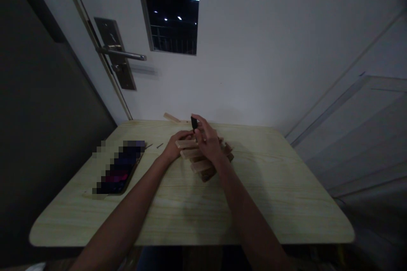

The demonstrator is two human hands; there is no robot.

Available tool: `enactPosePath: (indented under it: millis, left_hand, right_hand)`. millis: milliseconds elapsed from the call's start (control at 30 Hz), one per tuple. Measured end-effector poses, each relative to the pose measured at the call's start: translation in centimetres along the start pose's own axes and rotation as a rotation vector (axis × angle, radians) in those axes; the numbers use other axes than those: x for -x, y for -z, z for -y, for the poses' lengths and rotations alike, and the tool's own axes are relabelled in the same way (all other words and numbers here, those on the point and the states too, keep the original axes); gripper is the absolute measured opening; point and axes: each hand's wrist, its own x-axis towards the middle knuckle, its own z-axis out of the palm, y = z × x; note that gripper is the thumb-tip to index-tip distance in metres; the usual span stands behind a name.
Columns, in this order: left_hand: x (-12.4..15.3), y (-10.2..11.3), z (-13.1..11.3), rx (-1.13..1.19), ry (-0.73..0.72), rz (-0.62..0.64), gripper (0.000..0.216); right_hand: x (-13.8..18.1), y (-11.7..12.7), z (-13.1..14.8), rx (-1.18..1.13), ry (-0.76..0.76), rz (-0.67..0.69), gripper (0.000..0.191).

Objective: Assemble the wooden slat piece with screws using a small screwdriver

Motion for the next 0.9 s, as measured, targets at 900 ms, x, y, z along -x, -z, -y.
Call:
enactPosePath:
  millis: [900]
  left_hand:
    - [0.01,-0.14,0.04,0.038,0.007,-0.004,0.033]
  right_hand:
    - [0.2,-0.34,-0.78,-0.063,-0.057,-0.052,0.046]
